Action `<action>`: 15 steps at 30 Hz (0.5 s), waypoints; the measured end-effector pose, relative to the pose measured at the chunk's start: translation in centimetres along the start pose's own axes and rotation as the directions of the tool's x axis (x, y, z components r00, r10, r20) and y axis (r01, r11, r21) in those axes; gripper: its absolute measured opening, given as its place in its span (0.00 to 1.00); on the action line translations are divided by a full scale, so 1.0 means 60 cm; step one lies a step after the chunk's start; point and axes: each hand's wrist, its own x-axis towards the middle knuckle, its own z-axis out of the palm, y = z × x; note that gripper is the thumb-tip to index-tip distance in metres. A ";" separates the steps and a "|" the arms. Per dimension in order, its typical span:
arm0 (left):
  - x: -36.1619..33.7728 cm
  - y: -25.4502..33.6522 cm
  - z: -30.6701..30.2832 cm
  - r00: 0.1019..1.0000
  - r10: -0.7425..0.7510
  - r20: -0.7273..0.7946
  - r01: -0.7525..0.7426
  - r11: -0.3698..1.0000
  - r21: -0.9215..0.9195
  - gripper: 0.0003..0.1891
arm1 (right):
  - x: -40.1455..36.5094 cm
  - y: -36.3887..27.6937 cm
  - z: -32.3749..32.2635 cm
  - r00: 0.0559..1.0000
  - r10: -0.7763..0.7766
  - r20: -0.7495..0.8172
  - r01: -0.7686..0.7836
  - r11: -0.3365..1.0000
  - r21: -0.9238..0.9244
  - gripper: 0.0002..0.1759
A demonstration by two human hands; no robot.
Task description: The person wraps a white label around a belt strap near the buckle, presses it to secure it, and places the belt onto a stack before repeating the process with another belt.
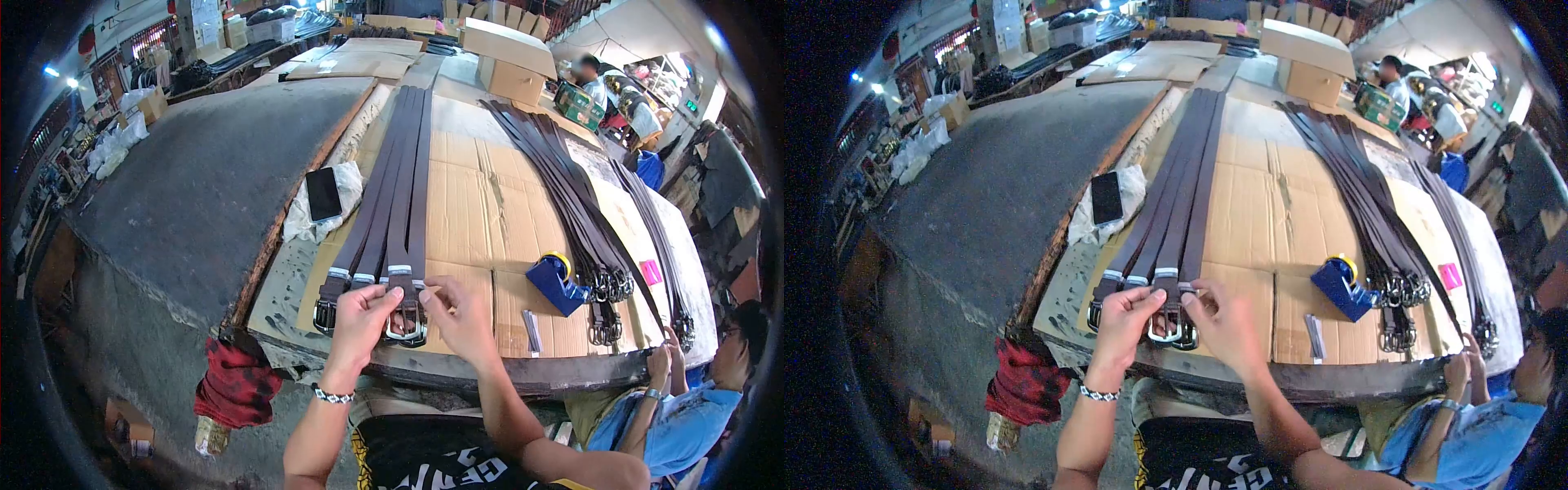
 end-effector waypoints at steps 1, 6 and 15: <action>0.005 0.003 -0.001 1.000 -0.013 0.018 0.012 0.999 0.050 0.09 | -0.012 -0.011 0.001 0.997 0.061 0.052 -0.065 0.994 0.086 0.20; 0.037 -0.004 -0.009 0.994 0.033 0.105 -0.064 0.949 0.309 0.11 | -0.020 0.004 0.034 0.995 0.091 0.026 -0.095 0.955 0.281 0.25; -0.015 0.068 -0.045 0.956 0.289 0.050 -0.267 0.787 0.557 0.14 | -0.019 -0.001 0.065 0.965 0.218 0.146 -0.261 0.852 0.455 0.23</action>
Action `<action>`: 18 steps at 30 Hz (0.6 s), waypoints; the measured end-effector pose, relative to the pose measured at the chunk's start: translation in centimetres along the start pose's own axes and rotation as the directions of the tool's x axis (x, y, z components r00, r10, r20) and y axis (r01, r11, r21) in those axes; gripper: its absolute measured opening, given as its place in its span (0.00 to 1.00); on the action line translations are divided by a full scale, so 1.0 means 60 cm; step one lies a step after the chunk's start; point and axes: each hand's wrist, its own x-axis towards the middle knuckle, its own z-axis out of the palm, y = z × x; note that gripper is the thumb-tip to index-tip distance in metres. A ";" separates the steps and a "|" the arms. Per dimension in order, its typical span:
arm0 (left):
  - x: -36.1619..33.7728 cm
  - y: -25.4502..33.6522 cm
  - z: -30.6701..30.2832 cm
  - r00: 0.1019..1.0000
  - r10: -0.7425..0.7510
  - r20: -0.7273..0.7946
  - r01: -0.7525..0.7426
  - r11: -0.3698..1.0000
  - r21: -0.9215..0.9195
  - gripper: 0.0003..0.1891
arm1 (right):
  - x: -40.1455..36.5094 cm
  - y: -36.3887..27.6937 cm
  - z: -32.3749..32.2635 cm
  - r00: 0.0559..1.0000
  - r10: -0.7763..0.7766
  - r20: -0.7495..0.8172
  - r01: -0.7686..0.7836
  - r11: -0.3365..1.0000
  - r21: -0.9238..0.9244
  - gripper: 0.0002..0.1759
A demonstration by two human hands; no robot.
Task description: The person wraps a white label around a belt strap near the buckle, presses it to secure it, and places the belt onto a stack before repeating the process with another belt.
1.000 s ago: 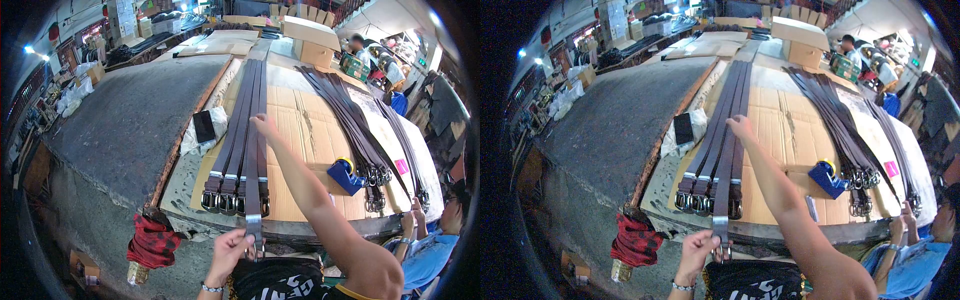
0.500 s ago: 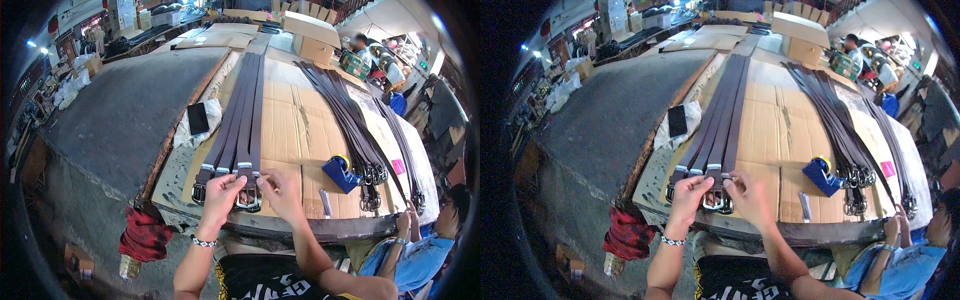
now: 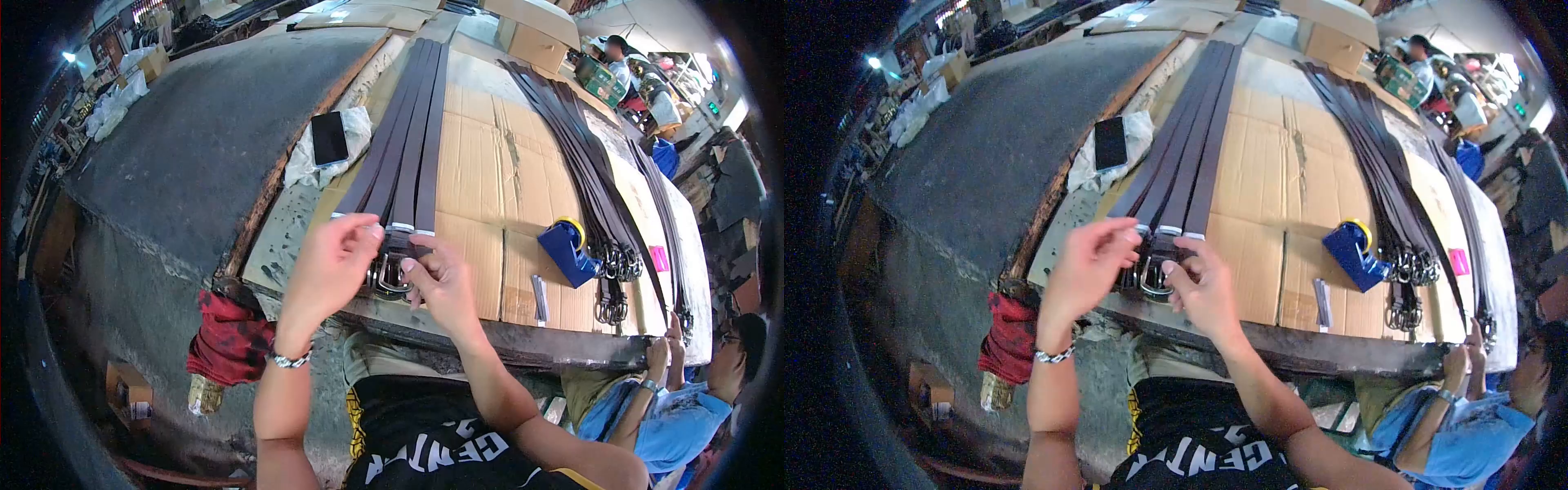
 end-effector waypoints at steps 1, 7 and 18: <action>-0.011 0.019 -0.009 0.999 -0.011 -0.030 0.009 0.998 -0.060 0.14 | -0.001 0.007 0.006 1.000 0.004 0.003 -0.004 1.000 0.002 0.23; -0.090 0.113 -0.039 0.986 0.108 -0.124 -0.135 0.962 -0.237 0.14 | 0.007 0.009 0.024 0.991 -0.125 -0.045 0.098 0.913 -0.396 0.23; -0.163 0.159 -0.005 0.809 0.566 -0.160 -0.560 0.657 -0.504 0.10 | -0.013 -0.009 0.021 0.972 -0.218 0.089 0.222 0.722 -0.656 0.25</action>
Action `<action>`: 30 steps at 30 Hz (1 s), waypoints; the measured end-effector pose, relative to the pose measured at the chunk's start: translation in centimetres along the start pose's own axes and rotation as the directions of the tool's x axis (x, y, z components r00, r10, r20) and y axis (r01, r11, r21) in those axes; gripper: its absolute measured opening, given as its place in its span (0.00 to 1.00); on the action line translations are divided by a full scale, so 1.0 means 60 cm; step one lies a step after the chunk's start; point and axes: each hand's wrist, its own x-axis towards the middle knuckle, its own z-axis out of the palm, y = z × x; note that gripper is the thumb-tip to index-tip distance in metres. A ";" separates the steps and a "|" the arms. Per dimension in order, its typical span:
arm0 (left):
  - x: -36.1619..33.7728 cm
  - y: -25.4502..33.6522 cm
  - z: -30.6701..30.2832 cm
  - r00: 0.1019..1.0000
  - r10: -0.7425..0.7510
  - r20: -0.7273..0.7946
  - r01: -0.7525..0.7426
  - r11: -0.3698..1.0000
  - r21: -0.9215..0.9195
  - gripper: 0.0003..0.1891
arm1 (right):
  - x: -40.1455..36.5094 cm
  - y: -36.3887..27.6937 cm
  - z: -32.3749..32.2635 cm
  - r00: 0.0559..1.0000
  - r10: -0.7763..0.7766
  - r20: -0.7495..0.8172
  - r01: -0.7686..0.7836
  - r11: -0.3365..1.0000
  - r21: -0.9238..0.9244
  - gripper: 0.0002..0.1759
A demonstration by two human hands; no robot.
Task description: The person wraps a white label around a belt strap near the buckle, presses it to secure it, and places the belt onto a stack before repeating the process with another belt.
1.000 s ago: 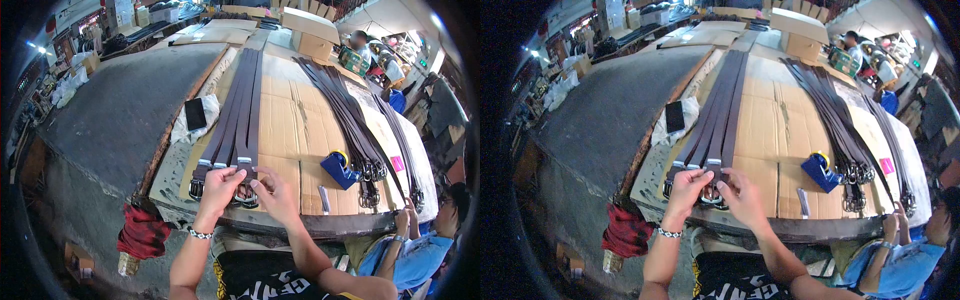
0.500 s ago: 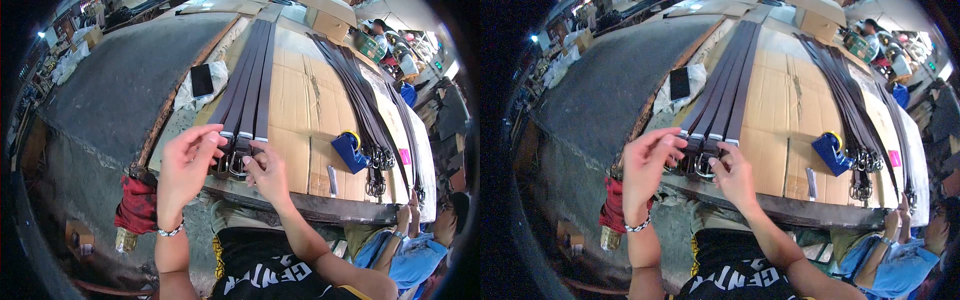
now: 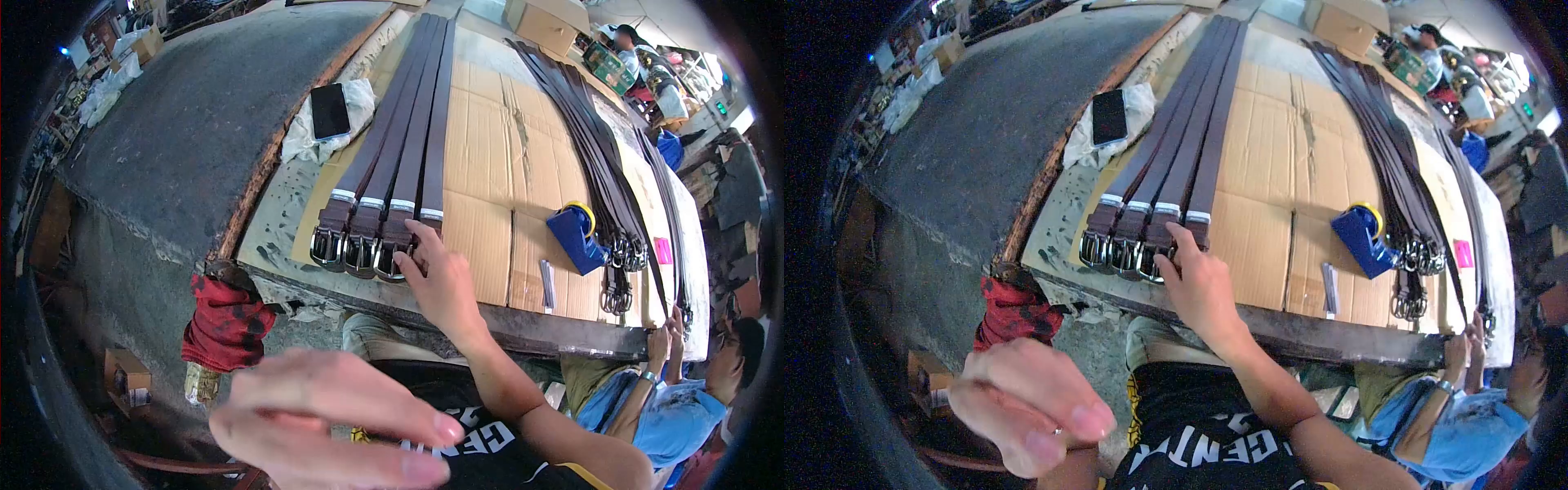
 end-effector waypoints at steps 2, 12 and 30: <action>0.001 0.038 -0.024 0.915 -0.315 0.253 0.312 0.949 0.054 0.07 | -0.003 0.005 0.004 1.000 -0.031 -0.004 0.031 0.998 -0.048 0.25; -0.014 -0.004 0.126 0.973 0.213 -0.085 -0.226 0.955 -0.194 0.22 | -0.003 0.017 0.011 0.993 -0.112 -0.038 0.110 0.992 -0.056 0.26; 0.012 -0.084 0.234 0.988 0.075 0.135 0.038 0.730 -0.682 0.13 | -0.062 0.384 -0.447 0.650 -0.036 -0.759 -0.367 0.860 -0.355 0.12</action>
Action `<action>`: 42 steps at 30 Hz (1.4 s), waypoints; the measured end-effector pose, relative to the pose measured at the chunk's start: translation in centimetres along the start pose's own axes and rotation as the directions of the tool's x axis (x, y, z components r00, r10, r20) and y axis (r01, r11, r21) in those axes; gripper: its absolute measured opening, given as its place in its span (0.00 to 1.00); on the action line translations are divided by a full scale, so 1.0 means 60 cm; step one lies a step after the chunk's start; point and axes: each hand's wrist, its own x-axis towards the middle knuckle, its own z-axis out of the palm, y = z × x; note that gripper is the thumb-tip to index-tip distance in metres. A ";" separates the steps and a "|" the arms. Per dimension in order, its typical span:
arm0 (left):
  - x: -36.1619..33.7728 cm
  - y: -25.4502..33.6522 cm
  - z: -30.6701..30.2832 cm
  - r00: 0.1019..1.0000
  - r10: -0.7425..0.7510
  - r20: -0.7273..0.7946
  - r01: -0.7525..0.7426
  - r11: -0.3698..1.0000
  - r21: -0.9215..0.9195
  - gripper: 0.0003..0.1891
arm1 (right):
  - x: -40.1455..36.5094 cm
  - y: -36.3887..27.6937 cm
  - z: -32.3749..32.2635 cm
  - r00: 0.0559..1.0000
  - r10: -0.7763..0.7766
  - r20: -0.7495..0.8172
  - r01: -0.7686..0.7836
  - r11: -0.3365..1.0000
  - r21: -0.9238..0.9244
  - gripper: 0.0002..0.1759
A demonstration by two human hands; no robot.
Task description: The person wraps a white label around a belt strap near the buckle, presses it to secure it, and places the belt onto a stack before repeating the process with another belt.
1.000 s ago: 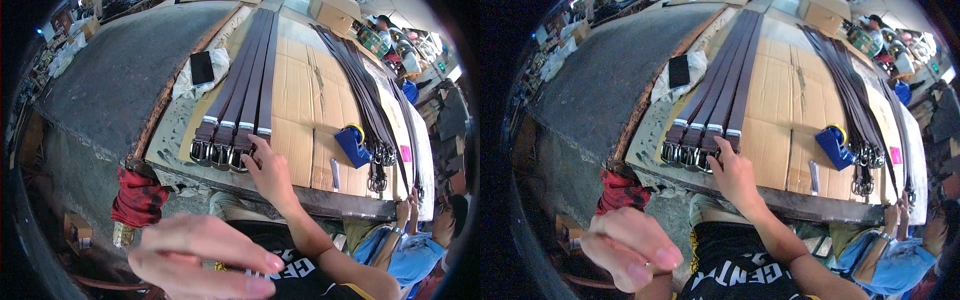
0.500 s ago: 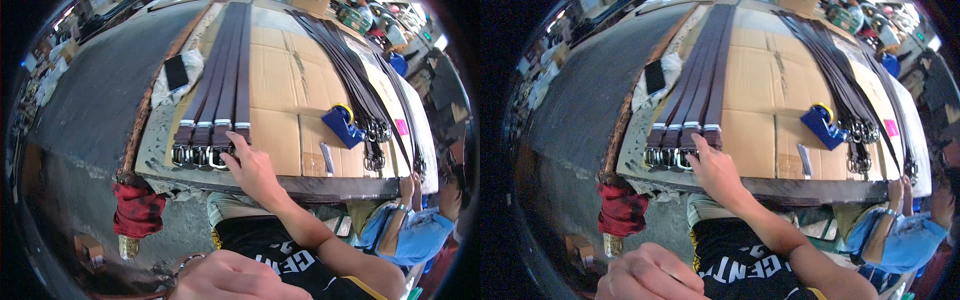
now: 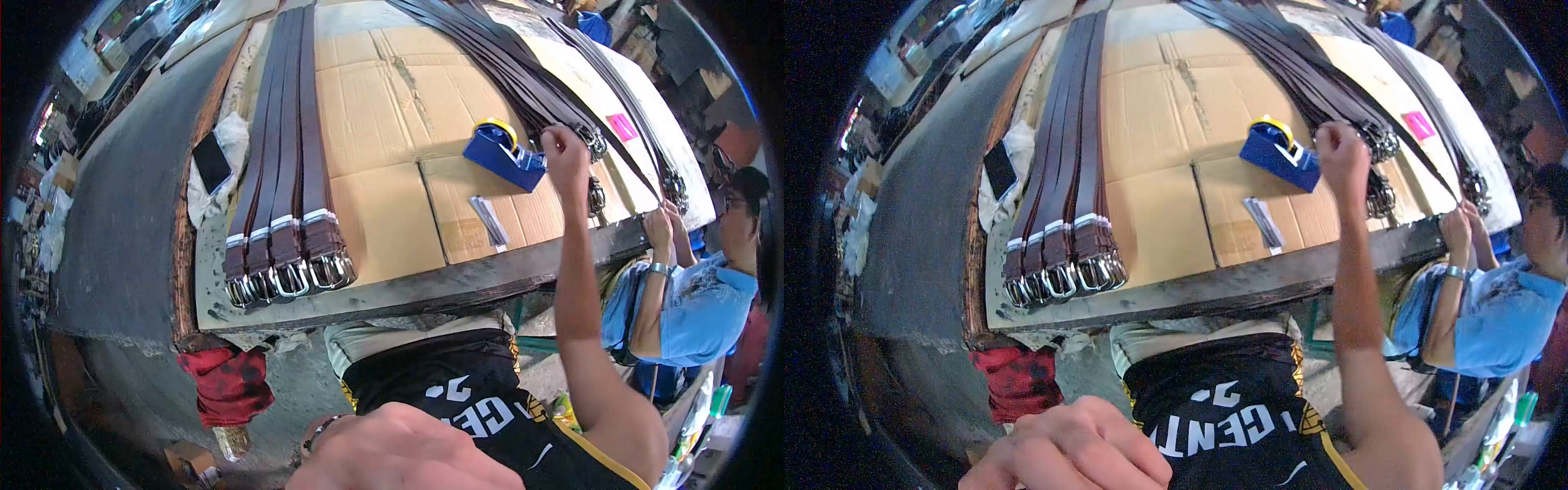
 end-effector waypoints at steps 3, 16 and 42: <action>-0.012 -0.025 0.010 0.996 0.014 0.085 -0.011 0.999 -0.036 0.11 | 0.106 0.125 -0.004 0.990 0.142 -0.008 -0.135 0.918 -0.374 0.17; 0.025 -0.034 0.102 0.941 -0.297 -0.161 0.307 0.951 0.043 0.07 | 0.231 0.280 0.038 0.893 0.246 0.377 0.062 0.763 -0.643 0.18; -0.004 -0.011 0.054 0.979 -0.167 0.115 0.127 0.946 0.297 0.12 | 0.186 -0.133 0.027 0.927 0.110 0.359 -0.362 0.520 0.774 0.13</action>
